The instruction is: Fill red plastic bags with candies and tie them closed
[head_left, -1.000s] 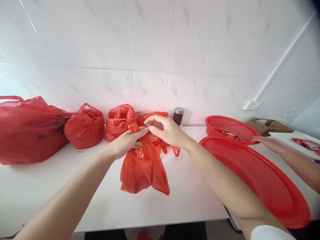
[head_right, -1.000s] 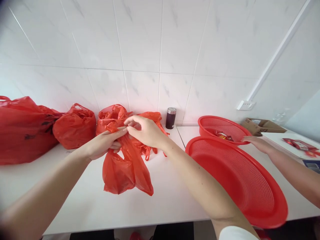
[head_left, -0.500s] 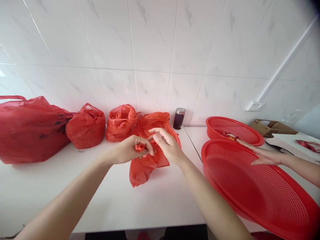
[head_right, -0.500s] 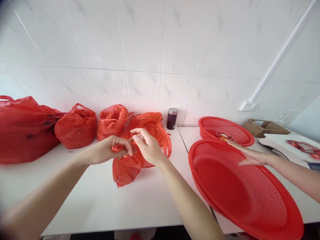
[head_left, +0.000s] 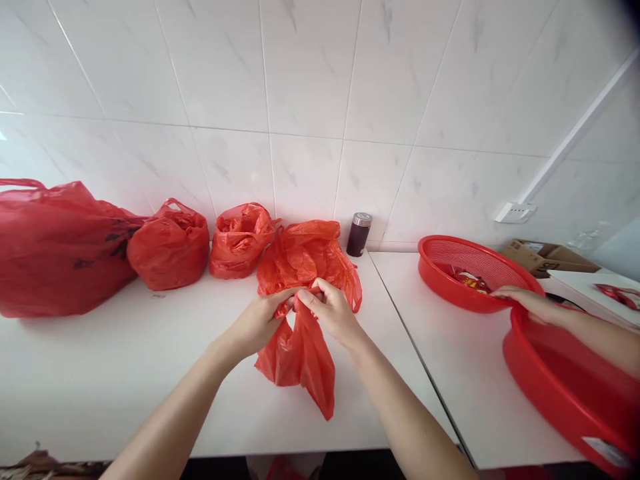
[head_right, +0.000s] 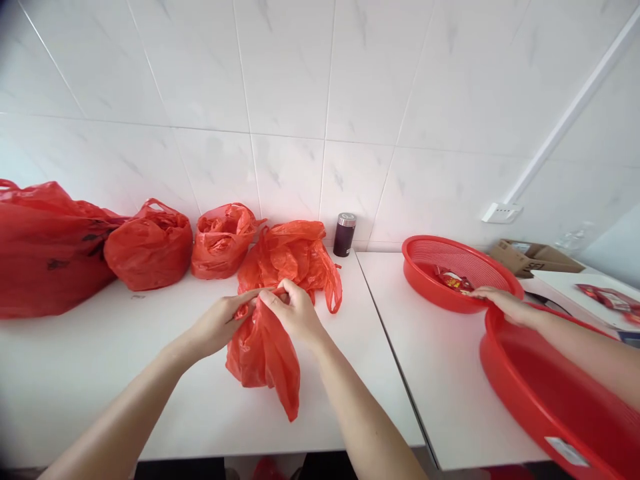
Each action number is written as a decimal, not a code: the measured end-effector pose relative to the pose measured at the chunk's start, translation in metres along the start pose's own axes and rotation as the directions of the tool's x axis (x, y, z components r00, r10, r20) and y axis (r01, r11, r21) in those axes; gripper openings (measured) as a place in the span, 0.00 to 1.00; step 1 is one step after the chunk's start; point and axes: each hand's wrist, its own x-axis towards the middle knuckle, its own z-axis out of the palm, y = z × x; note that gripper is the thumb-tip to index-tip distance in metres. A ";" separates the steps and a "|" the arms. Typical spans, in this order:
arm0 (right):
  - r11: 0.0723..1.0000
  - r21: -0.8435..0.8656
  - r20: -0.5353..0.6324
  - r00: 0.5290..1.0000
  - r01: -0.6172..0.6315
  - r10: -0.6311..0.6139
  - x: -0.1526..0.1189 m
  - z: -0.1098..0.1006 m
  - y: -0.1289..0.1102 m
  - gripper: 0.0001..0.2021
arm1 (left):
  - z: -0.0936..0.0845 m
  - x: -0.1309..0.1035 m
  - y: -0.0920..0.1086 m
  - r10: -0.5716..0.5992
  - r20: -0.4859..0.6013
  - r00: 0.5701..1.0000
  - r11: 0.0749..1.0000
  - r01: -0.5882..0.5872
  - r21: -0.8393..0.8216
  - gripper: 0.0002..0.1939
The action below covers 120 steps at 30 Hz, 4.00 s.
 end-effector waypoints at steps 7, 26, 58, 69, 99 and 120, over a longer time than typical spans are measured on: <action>0.986 0.085 -0.338 0.926 -0.145 0.165 -0.004 -0.031 0.064 0.21 | 0.029 -0.069 -0.071 -0.313 -0.123 0.942 0.938 0.286 -0.198 0.22; 0.647 -0.760 -0.241 0.954 -0.070 -0.181 -0.015 -0.013 0.143 0.08 | 0.082 -0.018 -0.089 -0.504 -0.211 0.838 0.771 0.546 0.327 0.14; 0.726 -0.683 -0.380 0.889 -0.083 -0.256 -0.018 -0.019 0.146 0.14 | 0.047 -0.036 -0.072 -0.244 -0.548 0.800 0.908 0.386 0.160 0.16; 0.975 -0.223 -0.508 0.855 -0.020 -0.099 -0.021 -0.026 0.143 0.14 | 0.037 -0.017 -0.052 -0.386 -0.118 0.915 0.883 0.404 0.238 0.11; 0.970 -0.204 -0.477 0.879 -0.130 0.017 -0.018 -0.030 0.156 0.14 | -0.202 -0.105 -0.142 -0.522 -0.769 0.368 0.408 0.900 0.153 0.28; 0.893 -0.449 -0.256 0.963 -0.036 -0.090 -0.024 -0.012 0.140 0.16 | -0.096 -0.047 -0.081 -0.441 -0.701 0.560 0.726 0.682 0.088 0.20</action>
